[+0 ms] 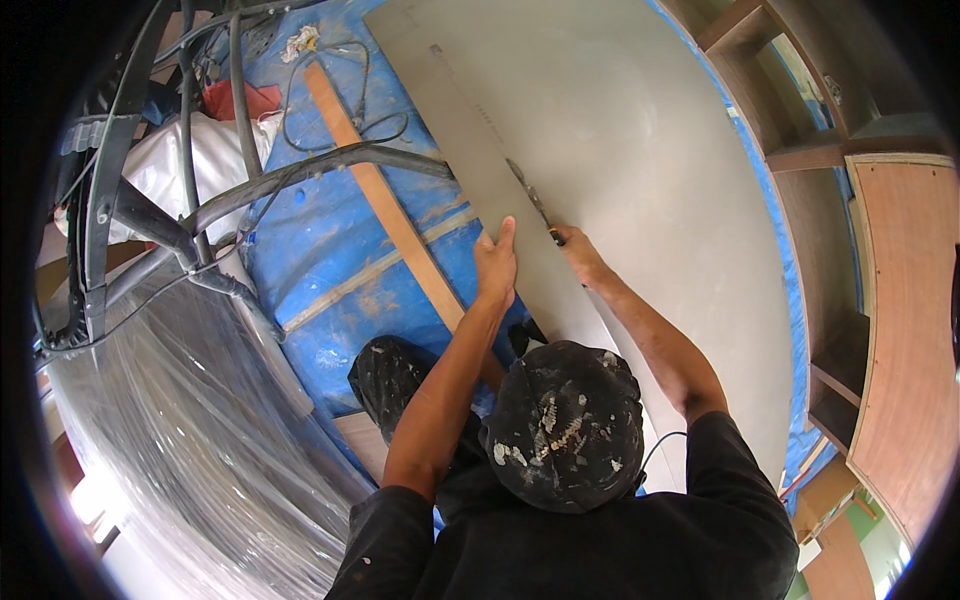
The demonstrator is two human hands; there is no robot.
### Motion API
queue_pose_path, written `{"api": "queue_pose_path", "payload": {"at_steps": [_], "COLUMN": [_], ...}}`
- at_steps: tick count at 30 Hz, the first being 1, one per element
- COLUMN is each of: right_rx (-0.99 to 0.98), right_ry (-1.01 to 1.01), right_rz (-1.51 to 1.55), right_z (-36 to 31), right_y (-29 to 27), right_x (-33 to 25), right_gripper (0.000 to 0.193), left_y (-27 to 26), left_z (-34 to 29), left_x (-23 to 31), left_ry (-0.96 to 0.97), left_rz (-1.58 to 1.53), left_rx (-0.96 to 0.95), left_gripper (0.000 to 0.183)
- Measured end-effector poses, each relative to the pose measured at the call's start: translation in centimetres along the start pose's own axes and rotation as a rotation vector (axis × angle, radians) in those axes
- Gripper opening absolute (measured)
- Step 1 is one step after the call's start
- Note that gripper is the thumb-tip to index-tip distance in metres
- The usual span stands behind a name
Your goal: The person kneels on a blue floor covering and uses tin snips to cut a large sheet of drywall. They repeatedly score and snap the material along a straight line, separating a strip from the main sheet.
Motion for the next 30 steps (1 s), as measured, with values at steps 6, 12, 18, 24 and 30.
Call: {"api": "queue_pose_path", "payload": {"at_steps": [6,12,18,24,30], "right_rx": [0.043,0.028,0.061,0.028,0.027], "right_ry": [-0.066,-0.017,-0.073,0.007,0.007], "right_rz": [-0.037,-0.112,-0.188,-0.204,-0.142], "right_z": [-0.1,0.3,0.9,0.8,0.6], "right_y": [-0.3,-0.5,-0.9,-0.7,-0.3], "right_x": [-0.6,-0.9,-0.9,-2.0,-1.9], "right_gripper": [0.032,0.031,0.030,0.028,0.031], "left_y": [-0.1,-0.2,-0.1,-0.1,-0.2], "left_z": [0.0,-0.1,0.0,-0.9,-0.9], "left_x": [0.1,-0.3,-0.1,0.3,0.3], "left_ry": [-0.006,-0.013,-0.011,-0.020,-0.032], "left_rz": [0.002,0.001,-0.012,0.007,-0.008], "left_rx": [-0.001,-0.009,-0.013,-0.015,0.000], "left_gripper": [0.035,0.036,0.036,0.035,0.033]}}
Point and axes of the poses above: each hand's wrist, its own z-axis towards the middle knuckle, its own y-axis out of the palm, x = y × z, the point moved 9 cm from there along z, towards the middle knuckle, and after that the axes turned 15 degrees about x, right-handed, at the moved point
